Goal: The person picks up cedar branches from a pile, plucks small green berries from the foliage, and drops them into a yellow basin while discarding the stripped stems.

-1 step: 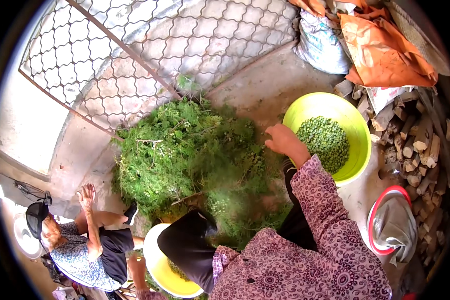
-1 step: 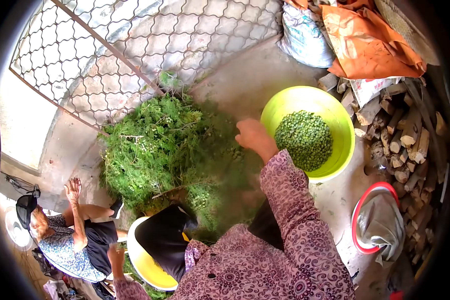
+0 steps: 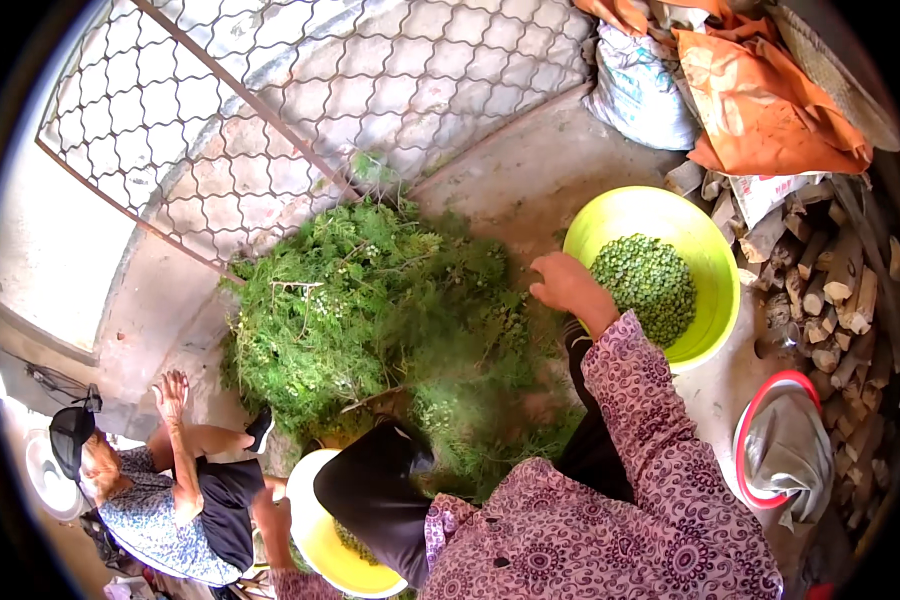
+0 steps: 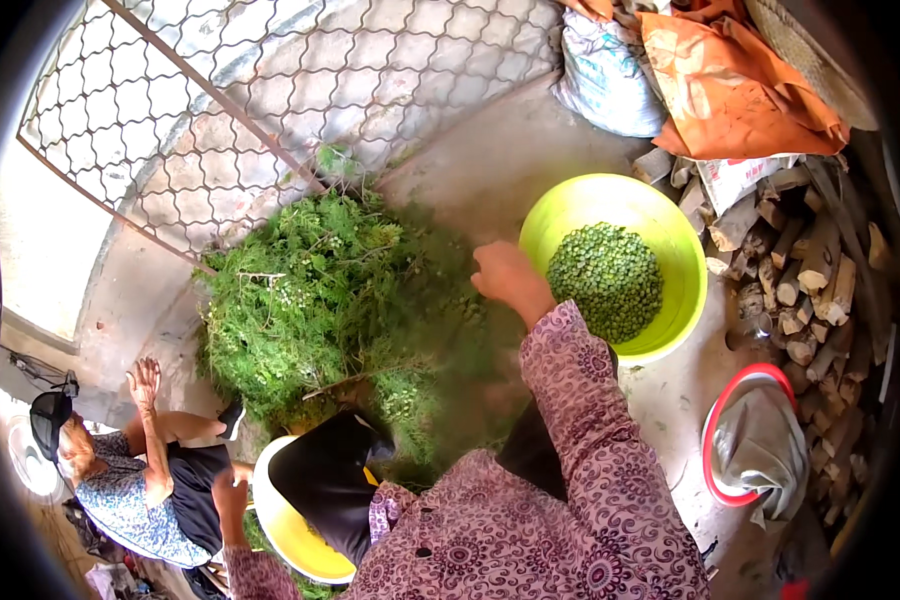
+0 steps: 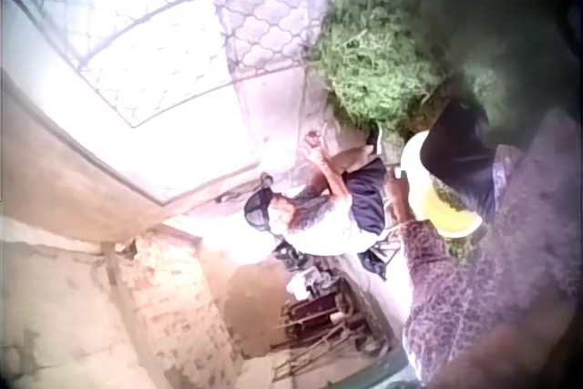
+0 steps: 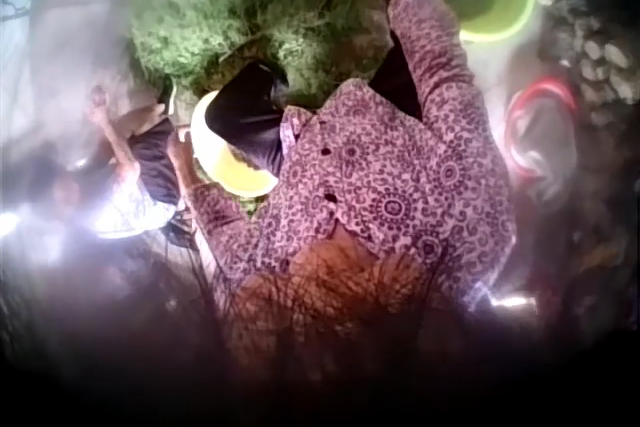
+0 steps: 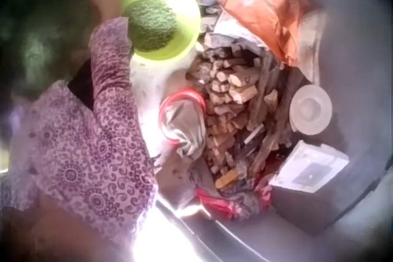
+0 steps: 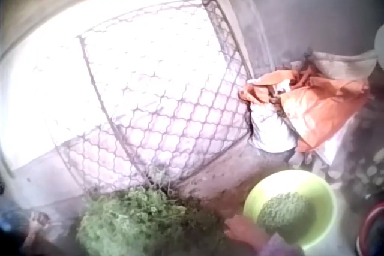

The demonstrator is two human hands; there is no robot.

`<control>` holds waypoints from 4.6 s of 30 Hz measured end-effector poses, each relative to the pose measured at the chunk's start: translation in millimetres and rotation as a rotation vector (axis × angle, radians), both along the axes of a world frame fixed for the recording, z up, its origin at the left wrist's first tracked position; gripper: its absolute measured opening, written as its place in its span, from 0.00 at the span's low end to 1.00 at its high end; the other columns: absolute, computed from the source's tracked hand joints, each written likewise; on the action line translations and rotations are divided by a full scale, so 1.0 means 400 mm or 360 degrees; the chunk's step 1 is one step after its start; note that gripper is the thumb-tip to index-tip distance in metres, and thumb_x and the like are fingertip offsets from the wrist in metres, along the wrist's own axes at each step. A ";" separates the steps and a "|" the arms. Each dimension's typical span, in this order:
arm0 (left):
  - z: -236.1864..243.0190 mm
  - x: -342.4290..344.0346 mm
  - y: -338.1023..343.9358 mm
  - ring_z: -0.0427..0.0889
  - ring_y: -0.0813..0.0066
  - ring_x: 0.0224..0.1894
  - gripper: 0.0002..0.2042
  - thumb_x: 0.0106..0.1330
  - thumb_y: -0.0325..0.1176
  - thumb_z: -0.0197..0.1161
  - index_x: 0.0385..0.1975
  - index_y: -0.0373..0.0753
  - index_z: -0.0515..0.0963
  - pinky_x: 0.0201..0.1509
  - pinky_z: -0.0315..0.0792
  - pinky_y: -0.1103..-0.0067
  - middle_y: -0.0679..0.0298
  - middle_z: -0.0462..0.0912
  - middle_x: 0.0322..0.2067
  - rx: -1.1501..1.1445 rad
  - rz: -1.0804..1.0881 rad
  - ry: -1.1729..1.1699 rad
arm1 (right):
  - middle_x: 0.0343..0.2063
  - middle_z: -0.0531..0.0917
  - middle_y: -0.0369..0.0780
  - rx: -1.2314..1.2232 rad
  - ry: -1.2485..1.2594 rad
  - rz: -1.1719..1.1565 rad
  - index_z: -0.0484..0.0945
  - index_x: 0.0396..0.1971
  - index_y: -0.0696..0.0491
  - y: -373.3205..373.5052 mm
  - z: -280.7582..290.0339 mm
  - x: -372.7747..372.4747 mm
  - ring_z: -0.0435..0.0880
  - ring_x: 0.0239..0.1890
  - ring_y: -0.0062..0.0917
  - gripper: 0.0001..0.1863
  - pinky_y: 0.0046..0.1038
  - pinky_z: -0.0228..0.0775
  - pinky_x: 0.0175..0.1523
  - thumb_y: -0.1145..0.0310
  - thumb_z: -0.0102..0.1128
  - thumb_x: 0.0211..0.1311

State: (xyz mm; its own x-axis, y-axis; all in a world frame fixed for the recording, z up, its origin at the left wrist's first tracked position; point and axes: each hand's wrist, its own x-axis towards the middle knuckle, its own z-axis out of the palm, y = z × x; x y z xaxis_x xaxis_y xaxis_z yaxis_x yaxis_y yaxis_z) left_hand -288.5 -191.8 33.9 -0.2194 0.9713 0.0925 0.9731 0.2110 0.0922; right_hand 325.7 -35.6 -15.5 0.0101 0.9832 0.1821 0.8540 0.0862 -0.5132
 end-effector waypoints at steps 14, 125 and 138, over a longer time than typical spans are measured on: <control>-0.022 0.537 0.409 0.75 0.56 0.43 0.18 0.49 0.31 0.62 0.43 0.37 0.72 0.48 0.69 0.71 0.53 0.75 0.43 0.0211 -0.1144 -0.0273 | 0.28 0.78 0.50 -0.1176 -0.0336 0.0371 0.76 0.32 0.60 -0.075 -0.336 -0.177 0.76 0.33 0.42 0.15 0.40 0.68 0.41 0.64 0.54 0.47; -0.080 0.688 0.479 0.71 0.63 0.49 0.29 0.56 0.41 0.58 0.55 0.34 0.58 0.52 0.66 0.68 0.57 0.69 0.50 -0.0843 -0.0401 -0.3434 | 0.27 0.80 0.39 -0.1043 0.1837 0.0262 0.76 0.28 0.58 0.228 -0.004 -0.298 0.79 0.27 0.21 0.09 0.21 0.69 0.36 0.68 0.51 0.57; -0.099 0.736 0.440 0.77 0.64 0.40 0.16 0.58 0.27 0.56 0.46 0.31 0.68 0.44 0.73 0.69 0.55 0.76 0.39 -0.0894 0.0153 -0.3268 | 0.25 0.80 0.36 -0.0843 0.1574 0.0259 0.77 0.28 0.58 0.254 -0.066 -0.294 0.76 0.26 0.16 0.09 0.18 0.66 0.33 0.66 0.53 0.55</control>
State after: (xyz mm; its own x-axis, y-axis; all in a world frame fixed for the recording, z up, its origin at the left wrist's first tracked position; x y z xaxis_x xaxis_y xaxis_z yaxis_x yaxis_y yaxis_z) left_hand 5.8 -15.7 -5.8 0.3568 0.7856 -0.5055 -0.4164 0.6182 0.6667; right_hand 208.2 65.8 -41.7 -0.2166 0.9370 -0.2741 0.0520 -0.2693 -0.9617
